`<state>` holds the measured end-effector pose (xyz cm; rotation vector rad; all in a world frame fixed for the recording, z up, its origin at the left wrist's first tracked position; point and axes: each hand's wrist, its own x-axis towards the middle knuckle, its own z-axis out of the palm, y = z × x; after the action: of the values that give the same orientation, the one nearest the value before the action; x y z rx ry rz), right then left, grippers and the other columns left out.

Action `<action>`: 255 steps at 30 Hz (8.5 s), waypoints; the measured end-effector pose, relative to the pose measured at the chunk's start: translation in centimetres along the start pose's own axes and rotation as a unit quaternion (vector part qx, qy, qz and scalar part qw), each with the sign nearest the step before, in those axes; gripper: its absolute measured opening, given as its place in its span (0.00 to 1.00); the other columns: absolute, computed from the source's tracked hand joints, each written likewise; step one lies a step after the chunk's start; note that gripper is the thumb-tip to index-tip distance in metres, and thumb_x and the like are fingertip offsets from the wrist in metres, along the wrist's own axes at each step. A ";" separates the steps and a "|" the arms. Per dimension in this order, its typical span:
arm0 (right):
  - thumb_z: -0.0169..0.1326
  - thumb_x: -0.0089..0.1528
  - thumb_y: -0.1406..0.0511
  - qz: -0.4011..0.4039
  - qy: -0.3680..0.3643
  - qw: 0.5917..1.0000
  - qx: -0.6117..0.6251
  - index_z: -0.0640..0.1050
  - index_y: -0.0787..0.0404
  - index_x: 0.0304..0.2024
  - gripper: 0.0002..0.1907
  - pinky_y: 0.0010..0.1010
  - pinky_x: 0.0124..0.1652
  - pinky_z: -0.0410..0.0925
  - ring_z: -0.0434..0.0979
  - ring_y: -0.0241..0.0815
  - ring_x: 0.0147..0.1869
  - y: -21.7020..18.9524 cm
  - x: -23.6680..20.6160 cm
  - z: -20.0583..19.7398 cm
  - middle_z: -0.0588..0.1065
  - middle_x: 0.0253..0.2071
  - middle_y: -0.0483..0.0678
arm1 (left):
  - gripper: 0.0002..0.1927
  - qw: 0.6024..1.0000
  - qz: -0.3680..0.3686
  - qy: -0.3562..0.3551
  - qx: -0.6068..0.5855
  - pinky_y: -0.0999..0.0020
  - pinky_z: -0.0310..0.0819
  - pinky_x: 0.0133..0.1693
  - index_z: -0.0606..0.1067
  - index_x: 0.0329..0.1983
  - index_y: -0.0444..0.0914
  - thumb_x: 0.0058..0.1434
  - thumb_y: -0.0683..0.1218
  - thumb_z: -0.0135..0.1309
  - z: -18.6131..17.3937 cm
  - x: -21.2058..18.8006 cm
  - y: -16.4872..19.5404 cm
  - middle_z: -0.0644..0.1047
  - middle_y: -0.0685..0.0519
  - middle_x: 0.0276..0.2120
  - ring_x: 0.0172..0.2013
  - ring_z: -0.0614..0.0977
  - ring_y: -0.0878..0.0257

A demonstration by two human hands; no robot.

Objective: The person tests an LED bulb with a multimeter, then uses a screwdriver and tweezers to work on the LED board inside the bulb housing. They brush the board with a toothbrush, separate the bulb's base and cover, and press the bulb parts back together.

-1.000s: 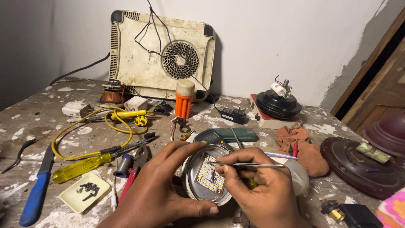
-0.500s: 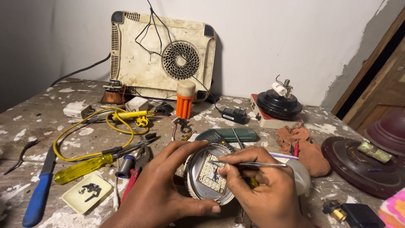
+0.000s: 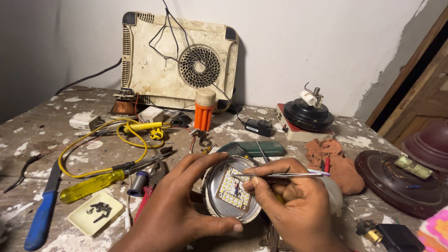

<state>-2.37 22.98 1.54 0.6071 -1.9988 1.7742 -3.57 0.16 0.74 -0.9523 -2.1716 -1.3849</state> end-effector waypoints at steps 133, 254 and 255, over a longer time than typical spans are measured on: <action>0.55 0.65 0.74 -0.022 -0.066 0.996 -0.052 0.76 0.66 0.46 0.07 0.27 0.48 0.77 0.82 0.34 0.49 0.4 0.1 0.5 0.81 0.48 0.52 | 0.52 0.999 -0.046 -0.015 -0.016 0.63 0.80 0.43 0.70 0.67 0.42 0.37 0.57 0.78 0.0 0.3 -0.6 0.73 0.52 0.58 0.53 0.77 0.58; 0.56 0.63 0.70 0.098 -0.037 0.989 0.100 0.73 0.68 0.47 0.11 0.26 0.27 0.77 0.80 0.37 0.35 1.7 1.8 0.0 0.82 0.45 0.58 | 0.51 0.998 -0.039 -0.021 -0.033 0.63 0.81 0.42 0.69 0.67 0.41 0.39 0.56 0.78 0.0 0.4 -0.7 0.73 0.52 0.60 0.55 0.77 0.58; 0.55 0.64 0.70 0.091 -0.039 0.991 0.094 0.73 0.68 0.47 0.11 0.26 0.28 0.77 0.80 0.36 0.36 1.7 1.7 0.1 0.82 0.45 0.58 | 0.51 0.998 -0.039 -0.021 -0.034 0.63 0.81 0.42 0.69 0.67 0.41 0.39 0.55 0.78 -0.1 0.4 -0.7 0.73 0.51 0.60 0.55 0.77 0.58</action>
<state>-4.76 23.01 1.09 0.5739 -2.0080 2.0969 -4.32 0.04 0.55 -0.9387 -2.2262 -1.4960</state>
